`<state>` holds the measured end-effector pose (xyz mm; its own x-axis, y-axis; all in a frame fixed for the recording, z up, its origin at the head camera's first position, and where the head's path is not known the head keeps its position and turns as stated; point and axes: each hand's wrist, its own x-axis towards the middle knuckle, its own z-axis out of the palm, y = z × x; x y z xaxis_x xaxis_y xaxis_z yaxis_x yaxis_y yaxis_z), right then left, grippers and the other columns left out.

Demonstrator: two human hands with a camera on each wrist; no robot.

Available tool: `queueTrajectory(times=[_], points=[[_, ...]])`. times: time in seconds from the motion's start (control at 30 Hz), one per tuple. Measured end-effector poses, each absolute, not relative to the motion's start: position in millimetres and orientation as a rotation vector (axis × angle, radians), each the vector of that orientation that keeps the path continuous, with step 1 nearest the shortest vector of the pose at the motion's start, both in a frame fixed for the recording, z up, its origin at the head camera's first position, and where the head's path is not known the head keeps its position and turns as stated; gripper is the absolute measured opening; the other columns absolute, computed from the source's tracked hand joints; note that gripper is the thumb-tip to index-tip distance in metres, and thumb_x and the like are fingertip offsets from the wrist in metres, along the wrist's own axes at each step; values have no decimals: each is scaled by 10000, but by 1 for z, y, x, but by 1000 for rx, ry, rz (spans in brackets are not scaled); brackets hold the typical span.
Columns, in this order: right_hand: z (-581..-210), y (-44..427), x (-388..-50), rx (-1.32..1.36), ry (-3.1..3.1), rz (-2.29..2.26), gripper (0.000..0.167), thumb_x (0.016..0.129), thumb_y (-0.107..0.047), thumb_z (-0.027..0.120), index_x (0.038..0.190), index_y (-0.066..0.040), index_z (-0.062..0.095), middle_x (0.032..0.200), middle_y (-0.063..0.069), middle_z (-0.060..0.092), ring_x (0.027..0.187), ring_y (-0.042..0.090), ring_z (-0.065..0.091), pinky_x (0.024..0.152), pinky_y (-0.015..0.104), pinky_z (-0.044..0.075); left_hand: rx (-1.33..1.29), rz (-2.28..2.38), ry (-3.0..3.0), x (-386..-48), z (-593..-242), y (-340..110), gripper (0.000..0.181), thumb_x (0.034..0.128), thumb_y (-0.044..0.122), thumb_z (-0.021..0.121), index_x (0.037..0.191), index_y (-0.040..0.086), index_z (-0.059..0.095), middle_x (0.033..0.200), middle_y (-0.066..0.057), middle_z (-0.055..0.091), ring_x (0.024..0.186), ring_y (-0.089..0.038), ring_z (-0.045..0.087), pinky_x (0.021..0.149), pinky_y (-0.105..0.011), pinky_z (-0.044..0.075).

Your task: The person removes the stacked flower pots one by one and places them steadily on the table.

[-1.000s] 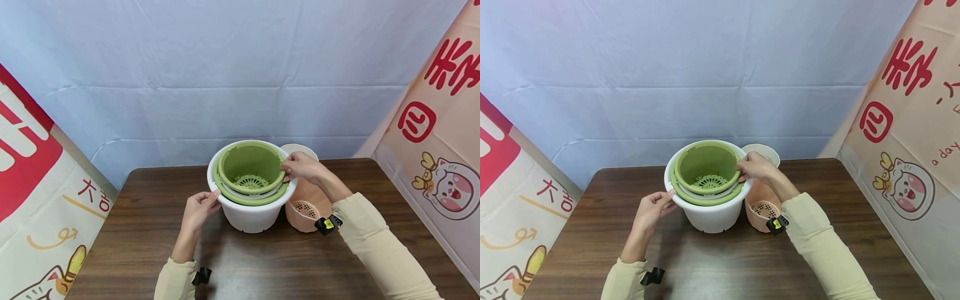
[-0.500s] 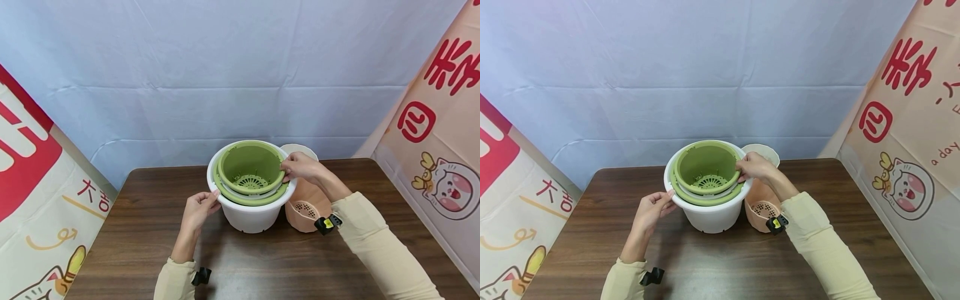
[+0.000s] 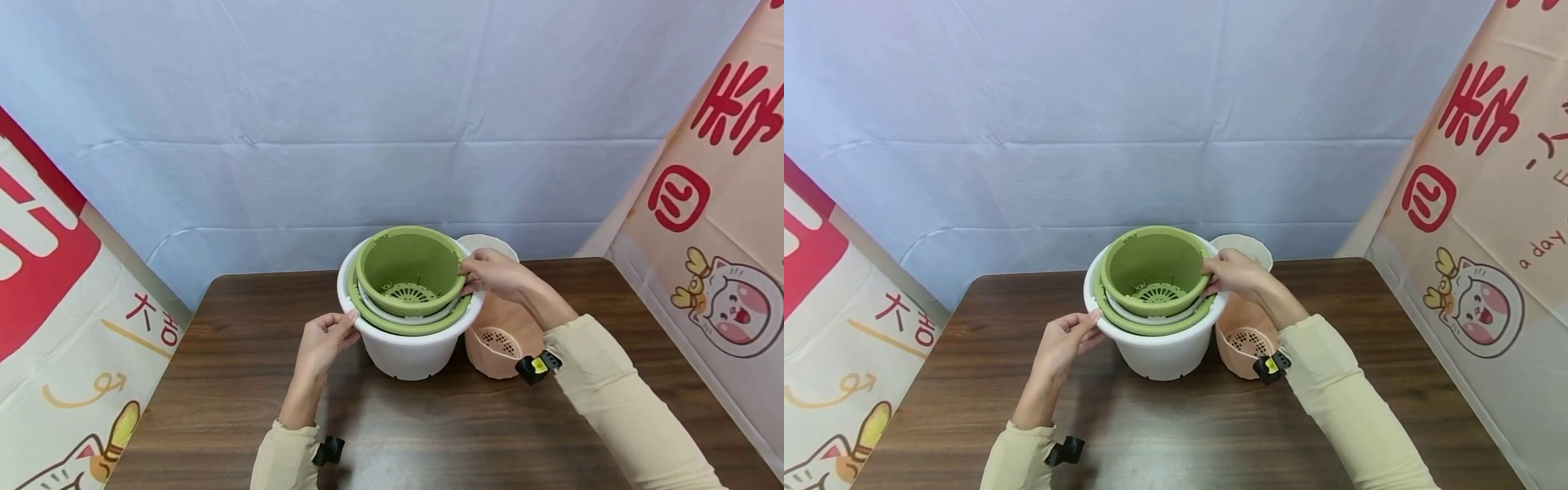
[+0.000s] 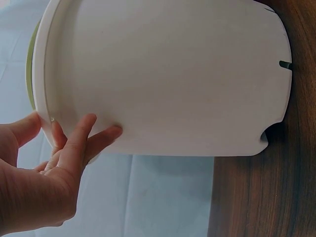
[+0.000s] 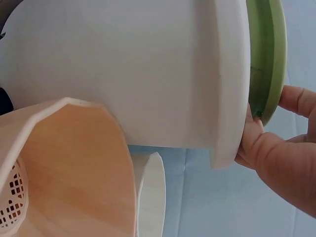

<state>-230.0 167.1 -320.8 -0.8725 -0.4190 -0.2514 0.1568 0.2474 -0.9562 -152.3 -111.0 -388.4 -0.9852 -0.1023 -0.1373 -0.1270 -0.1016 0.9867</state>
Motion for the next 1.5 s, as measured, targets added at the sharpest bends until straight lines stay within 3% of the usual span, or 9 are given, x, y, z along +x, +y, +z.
queueTrajectory(times=[0.33, 0.6, 0.93, 1.5], points=[[-322, 169, -227, -244, 2123, -1690, 101, 898, -2, 377, 932, 93, 386, 1054, 308, 458, 786, 145, 596, 792, 275, 533, -263, 2296, 2096, -152, -387, -110, 251, 880, 117, 619, 937, -120, 561, 782, -80, 652, 790, -153, 634, 769, -317, 544], [-322, 166, -227, -280, 2107, -1713, 185, 918, 5, 340, 895, 160, 438, 967, 314, 536, 736, 160, 625, 747, 305, 551, -269, 2308, 2098, -153, -388, -111, 243, 877, 110, 621, 923, -121, 565, 763, -73, 645, 784, -156, 636, 752, -312, 549], [-318, 164, -223, -193, 2117, -1767, 163, 915, 5, 340, 1005, 141, 347, 1038, 386, 450, 719, 197, 630, 762, 345, 548, -276, 2314, 2075, -153, -387, -111, 246, 880, 113, 618, 926, -122, 561, 762, -70, 642, 776, -145, 630, 751, -304, 549], [-310, 165, -222, -218, 2099, -1704, 270, 915, -16, 334, 999, 227, 415, 1111, 421, 463, 776, 217, 648, 798, 363, 528, -274, 2302, 2080, -153, -386, -111, 263, 883, 126, 616, 946, -123, 561, 760, -59, 640, 784, -139, 626, 759, -301, 546]])
